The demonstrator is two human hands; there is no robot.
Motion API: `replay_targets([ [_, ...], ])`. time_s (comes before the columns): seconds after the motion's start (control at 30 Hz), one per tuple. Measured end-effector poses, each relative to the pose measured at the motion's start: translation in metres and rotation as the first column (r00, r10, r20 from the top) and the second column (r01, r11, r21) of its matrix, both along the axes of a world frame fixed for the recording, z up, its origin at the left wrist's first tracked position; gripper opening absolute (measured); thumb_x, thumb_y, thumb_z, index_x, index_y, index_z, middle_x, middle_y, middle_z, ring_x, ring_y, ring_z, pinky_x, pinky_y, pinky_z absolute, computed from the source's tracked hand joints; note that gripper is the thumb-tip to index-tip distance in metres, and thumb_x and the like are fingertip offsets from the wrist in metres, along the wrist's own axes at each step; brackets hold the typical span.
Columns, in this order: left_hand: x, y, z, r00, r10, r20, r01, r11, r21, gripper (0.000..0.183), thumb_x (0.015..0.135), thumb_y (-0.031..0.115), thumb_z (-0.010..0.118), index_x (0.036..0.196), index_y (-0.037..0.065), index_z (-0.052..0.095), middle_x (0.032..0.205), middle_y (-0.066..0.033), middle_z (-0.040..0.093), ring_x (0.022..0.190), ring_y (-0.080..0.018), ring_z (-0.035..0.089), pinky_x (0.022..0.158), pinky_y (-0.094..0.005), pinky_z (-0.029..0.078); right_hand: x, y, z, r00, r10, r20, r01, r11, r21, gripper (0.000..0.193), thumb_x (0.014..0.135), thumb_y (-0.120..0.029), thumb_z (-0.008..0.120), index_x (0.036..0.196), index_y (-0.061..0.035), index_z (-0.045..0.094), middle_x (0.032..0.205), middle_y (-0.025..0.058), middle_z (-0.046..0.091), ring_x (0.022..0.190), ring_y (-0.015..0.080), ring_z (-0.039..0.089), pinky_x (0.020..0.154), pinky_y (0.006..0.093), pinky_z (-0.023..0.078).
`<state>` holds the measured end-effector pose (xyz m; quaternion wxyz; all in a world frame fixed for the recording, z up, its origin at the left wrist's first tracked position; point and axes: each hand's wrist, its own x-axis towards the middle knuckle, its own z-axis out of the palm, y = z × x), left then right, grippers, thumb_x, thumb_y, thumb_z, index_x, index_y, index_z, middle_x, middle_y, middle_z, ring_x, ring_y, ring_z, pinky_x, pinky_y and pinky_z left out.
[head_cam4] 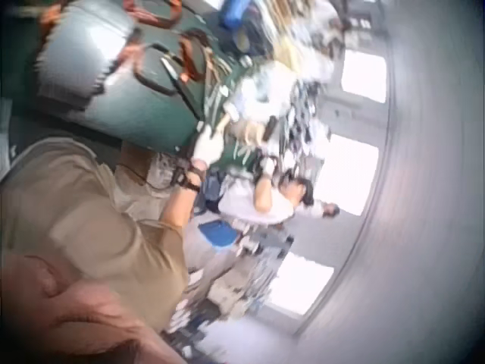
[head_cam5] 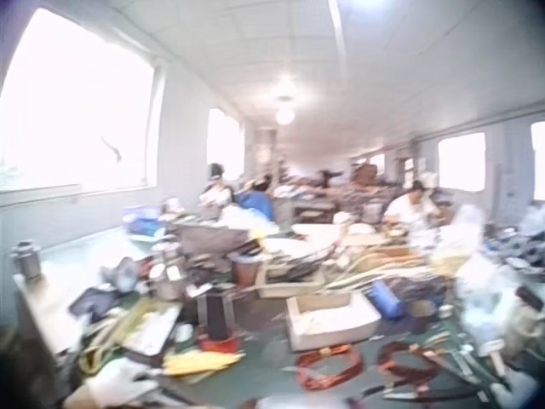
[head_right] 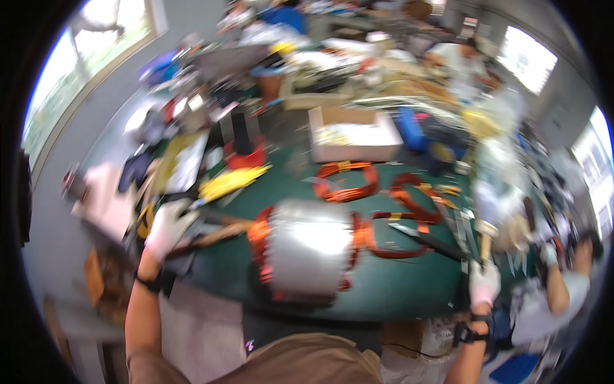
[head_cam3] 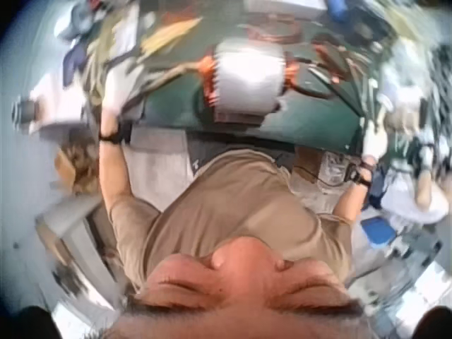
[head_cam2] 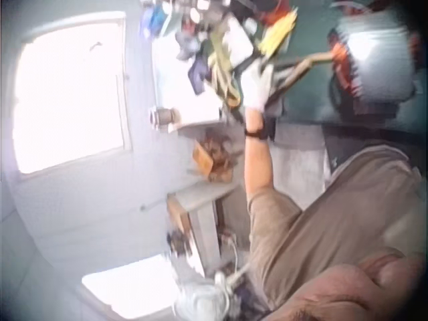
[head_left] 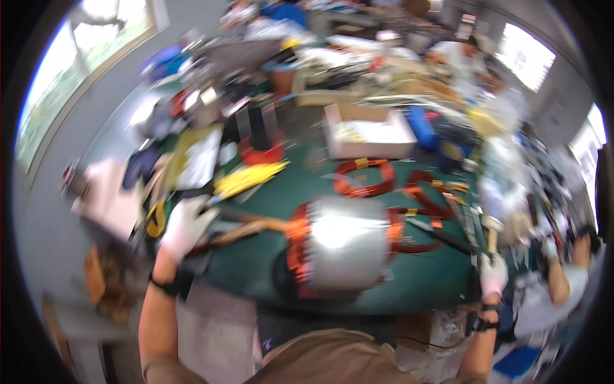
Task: The worker inserts copper wire coils into a motor stator and secures them using cable ties and tools.
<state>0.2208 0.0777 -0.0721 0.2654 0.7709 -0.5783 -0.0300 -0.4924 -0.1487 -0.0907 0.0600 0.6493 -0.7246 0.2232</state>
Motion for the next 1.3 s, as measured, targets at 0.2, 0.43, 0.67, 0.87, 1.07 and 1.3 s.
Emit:
replay_targets([
  [0.2,0.013,-0.007,-0.016,0.963,-0.235,0.135,0.190,0.941,0.280,0.019,0.090,0.017,0.069,0.105,0.008,0.076,0.096,-0.0147,0.072,0.091,-0.0350,0.071,0.082,-0.0452,0.057,0.075,-0.040,0.016,0.806,0.567,0.171,-0.549,0.824,-0.140,0.033,0.097,0.000,0.058,0.129,0.0051,0.062,0.130,0.0152,0.062,0.118,0.0281,0.060,0.106,0.0374,0.046],
  [0.43,0.004,-0.024,-0.037,0.855,-0.478,0.201,0.374,0.837,0.399,0.013,0.085,0.018,0.069,0.090,0.007,0.071,0.091,-0.0132,0.070,0.090,-0.0348,0.070,0.082,-0.0456,0.057,0.265,0.018,0.110,0.487,0.859,0.159,-0.844,0.509,-0.167,0.025,0.097,-0.001,0.057,0.120,0.0053,0.066,0.119,0.0140,0.065,0.105,0.0227,0.062,0.097,0.0337,0.049],
  [0.67,-0.025,-0.005,-0.010,0.930,-0.356,-0.098,0.361,0.931,0.049,0.016,0.093,0.009,0.064,0.108,0.004,0.065,0.092,-0.0170,0.066,0.091,-0.0379,0.067,0.079,-0.0467,0.054,0.339,0.032,0.116,0.285,0.783,0.553,-0.886,0.435,-0.158,0.032,0.103,-0.019,0.058,0.122,0.0066,0.065,0.119,0.0128,0.064,0.103,0.0191,0.062,0.091,0.0316,0.050],
  [0.87,-0.053,-0.022,-0.013,0.910,-0.379,-0.169,0.397,0.913,0.088,0.027,0.094,0.029,0.072,0.113,0.011,0.072,0.087,-0.0110,0.068,0.083,-0.0328,0.069,0.074,-0.0422,0.056,0.350,0.028,0.104,0.377,0.767,0.518,-0.870,0.485,-0.086,0.043,0.108,-0.029,0.051,0.129,0.0064,0.063,0.120,0.0132,0.065,0.105,0.0195,0.063,0.093,0.0339,0.051],
  [1.07,-0.053,-0.032,-0.011,0.887,-0.388,-0.249,0.420,0.903,0.089,0.026,0.094,0.033,0.073,0.111,0.013,0.075,0.083,-0.0112,0.070,0.077,-0.0328,0.070,0.069,-0.0419,0.055,0.346,0.027,0.099,0.409,0.730,0.547,-0.851,0.522,-0.060,0.053,0.110,-0.040,0.049,0.135,0.0055,0.059,0.121,0.0132,0.065,0.108,0.0204,0.062,0.099,0.0351,0.047],
  [1.3,-0.048,-0.042,-0.001,0.849,-0.420,-0.320,0.468,0.879,0.090,0.019,0.095,0.028,0.070,0.102,0.011,0.076,0.080,-0.0122,0.071,0.075,-0.0332,0.071,0.068,-0.0423,0.056,0.339,0.018,0.094,0.361,0.733,0.577,-0.878,0.476,-0.056,0.060,0.111,-0.046,0.048,0.134,0.0075,0.059,0.124,0.0161,0.062,0.109,0.0221,0.061,0.104,0.0372,0.046],
])
